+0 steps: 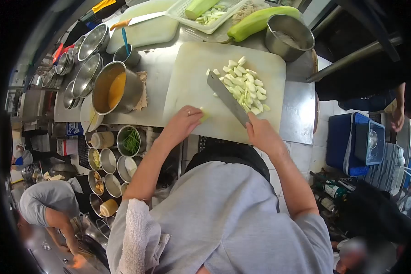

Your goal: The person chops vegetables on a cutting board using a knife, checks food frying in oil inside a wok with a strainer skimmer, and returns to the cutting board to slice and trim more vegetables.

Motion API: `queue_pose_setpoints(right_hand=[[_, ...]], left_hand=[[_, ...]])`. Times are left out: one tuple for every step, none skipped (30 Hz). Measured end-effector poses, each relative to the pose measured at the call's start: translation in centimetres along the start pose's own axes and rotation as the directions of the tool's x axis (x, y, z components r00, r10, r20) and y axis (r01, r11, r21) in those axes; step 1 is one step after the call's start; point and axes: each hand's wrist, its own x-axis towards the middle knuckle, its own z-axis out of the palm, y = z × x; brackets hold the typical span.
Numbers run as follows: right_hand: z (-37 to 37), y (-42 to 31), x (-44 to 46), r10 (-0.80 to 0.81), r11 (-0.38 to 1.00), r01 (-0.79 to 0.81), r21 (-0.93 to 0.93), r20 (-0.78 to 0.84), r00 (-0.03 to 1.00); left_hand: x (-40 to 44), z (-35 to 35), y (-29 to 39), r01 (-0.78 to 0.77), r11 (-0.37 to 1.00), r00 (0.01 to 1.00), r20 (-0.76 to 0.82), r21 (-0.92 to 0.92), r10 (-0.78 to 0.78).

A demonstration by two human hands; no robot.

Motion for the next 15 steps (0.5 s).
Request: queue_pose_setpoints(right_hand=[[0.1,-0.2,0.1,-0.032,0.999,0.032,-0.012,0.002,0.999],[0.4,-0.7,0.3,-0.06,0.998,0.06,-0.024,0.001,0.998],[0.5,-1.1,0.3,-0.085,0.996,0.084,-0.037,-0.005,0.996],[0.6,-1.6,0.2,-0.052,0.997,0.054,-0.061,0.039,0.998],[0.7,-2.2,0.0,-0.019,0.996,0.026,-0.086,0.081,0.997],[0.8,-2.5,-0.4,0.017,0.994,-0.003,-0.109,0.127,0.992],[0.5,-2.6,-1.0,0.003,0.995,0.008,-0.095,0.115,0.993],[0.1,-2.7,-1.7,-0.012,0.997,0.02,-0.08,0.105,0.994],[-0.3,-2.7,-2.1,-0.029,0.997,0.035,-0.066,0.094,0.995],[-0.6,-2.8,-2.4,-0.037,0.997,0.042,-0.063,0.081,0.996],[-0.9,-2.8,-2.7,-0.042,0.997,0.046,-0.06,0.068,0.997],[-1.1,-2.8,-2.8,-0.047,0.997,0.05,-0.059,0.054,0.997],[-1.2,-2.7,-2.7,-0.025,0.998,0.027,-0.056,0.047,0.999],[-1.2,-2.7,-2.4,-0.004,0.999,0.006,-0.054,0.038,0.999],[-1.4,-2.6,-2.2,0.014,0.999,-0.012,-0.053,0.03,0.999]], left_hand=[[1.1,0.4,-0.5,-0.048,0.999,0.999,0.009,0.012,0.048],[1.9,0.7,-1.0,-0.101,0.995,0.995,0.02,0.022,0.1],[2.6,0.9,-1.3,-0.108,0.994,0.993,0.05,0.023,0.107],[3.3,1.1,-1.7,-0.119,0.993,0.99,0.079,0.025,0.116],[3.9,1.3,-1.9,-0.13,0.991,0.986,0.108,0.028,0.126],[4.2,1.2,-1.8,-0.133,0.99,0.983,0.131,0.038,0.127],[4.2,1.0,-1.8,-0.134,0.99,0.98,0.155,0.047,0.126],[4.2,0.8,-1.8,-0.134,0.989,0.976,0.179,0.057,0.121],[4.2,0.8,-1.8,-0.142,0.987,0.977,0.171,0.073,0.128],[4.2,0.8,-1.8,-0.151,0.985,0.977,0.163,0.087,0.135],[4.1,0.9,-1.7,-0.16,0.982,0.977,0.157,0.1,0.143],[4.1,0.6,-1.3,-0.128,0.988,0.978,0.176,0.083,0.112],[4.0,-0.2,-0.5,-0.097,0.993,0.978,0.194,0.069,0.082],[3.9,-0.8,0.0,-0.066,0.996,0.976,0.212,0.056,0.053],[3.6,-1.0,0.4,-0.035,0.996,0.97,0.243,0.086,0.013]])
